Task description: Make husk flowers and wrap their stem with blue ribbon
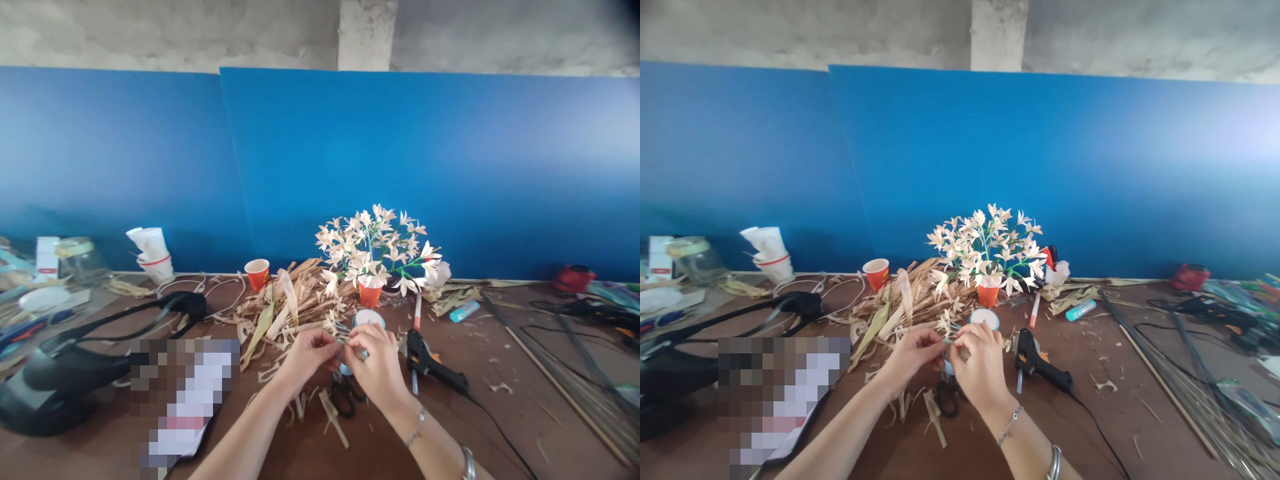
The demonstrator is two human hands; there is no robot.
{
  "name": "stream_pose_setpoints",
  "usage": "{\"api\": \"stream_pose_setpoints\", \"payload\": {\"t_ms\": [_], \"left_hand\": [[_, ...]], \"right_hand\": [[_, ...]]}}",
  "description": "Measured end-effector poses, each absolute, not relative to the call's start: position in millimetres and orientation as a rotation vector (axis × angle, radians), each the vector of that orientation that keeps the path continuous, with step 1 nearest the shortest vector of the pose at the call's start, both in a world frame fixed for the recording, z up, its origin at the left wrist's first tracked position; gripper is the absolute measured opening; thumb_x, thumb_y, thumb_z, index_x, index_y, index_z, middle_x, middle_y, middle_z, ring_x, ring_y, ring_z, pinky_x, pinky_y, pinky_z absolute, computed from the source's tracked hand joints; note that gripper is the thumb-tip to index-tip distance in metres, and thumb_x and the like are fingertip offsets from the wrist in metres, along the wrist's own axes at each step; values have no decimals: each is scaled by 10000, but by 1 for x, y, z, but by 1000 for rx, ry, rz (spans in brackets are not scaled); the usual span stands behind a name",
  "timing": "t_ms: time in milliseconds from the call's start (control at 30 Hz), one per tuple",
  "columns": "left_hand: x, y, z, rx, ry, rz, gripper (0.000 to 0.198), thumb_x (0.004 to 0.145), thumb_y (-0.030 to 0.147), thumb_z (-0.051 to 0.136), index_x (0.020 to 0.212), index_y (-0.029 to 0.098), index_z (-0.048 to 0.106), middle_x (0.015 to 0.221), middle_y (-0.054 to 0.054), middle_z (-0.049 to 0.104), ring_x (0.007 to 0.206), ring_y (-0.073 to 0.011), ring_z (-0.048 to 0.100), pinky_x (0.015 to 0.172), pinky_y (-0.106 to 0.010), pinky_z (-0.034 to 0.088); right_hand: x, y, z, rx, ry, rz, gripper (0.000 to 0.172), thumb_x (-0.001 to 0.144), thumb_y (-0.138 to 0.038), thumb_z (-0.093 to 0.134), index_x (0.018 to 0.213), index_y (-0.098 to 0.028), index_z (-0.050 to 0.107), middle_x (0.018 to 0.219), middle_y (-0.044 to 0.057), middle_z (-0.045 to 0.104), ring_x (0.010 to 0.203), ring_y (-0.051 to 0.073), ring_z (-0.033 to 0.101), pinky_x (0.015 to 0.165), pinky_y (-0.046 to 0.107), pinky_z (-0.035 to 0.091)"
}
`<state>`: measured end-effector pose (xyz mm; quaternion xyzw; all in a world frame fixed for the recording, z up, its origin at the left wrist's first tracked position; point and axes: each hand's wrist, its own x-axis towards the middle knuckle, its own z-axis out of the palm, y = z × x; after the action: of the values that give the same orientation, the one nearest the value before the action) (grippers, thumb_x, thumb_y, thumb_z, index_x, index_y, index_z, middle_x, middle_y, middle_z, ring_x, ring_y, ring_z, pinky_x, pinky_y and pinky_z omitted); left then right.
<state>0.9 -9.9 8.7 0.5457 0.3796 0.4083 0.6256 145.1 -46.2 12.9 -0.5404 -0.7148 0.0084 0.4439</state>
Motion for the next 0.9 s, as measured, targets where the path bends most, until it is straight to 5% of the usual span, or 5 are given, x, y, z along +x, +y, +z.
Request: {"api": "stream_pose_setpoints", "payload": {"t_ms": [233, 533, 667, 900], "left_hand": [[-3, -4, 7, 1329, 861, 950, 229, 618, 318, 689, 682, 110, 617, 534, 4, 597, 459, -98, 539, 499, -223, 443], [-6, -8, 9, 1350, 777, 931, 184, 659, 283, 664, 682, 115, 592, 548, 9, 588, 480, -88, 536, 503, -205, 434], [-6, -9, 9, 1360, 764, 912, 185, 677, 287, 646, 666, 122, 564, 519, 15, 569, 469, -90, 524, 477, -200, 423], [-4, -5, 5, 1375, 817, 914, 210, 659, 313, 658, 641, 123, 571, 507, 13, 571, 460, -98, 526, 464, -208, 422]], "right_hand": [[145, -40, 11, -1226, -1683, 389, 129, 712, -149, 550, 599, -184, 601, 781, 34, 611, 788, 169, 528, 726, 295, 365], [150, -34, 13, -1078, -1459, 1230, 172, 675, -264, 581, 554, -144, 601, 603, -13, 509, 500, 75, 412, 460, 204, 298], [150, -36, 15, -1061, -1500, 1205, 152, 676, -211, 552, 549, -141, 599, 638, -1, 538, 588, 102, 475, 540, 209, 356], [148, -39, 13, -1194, -1691, 624, 83, 660, -147, 579, 581, -168, 576, 688, 12, 590, 714, 149, 533, 690, 251, 395]]}}
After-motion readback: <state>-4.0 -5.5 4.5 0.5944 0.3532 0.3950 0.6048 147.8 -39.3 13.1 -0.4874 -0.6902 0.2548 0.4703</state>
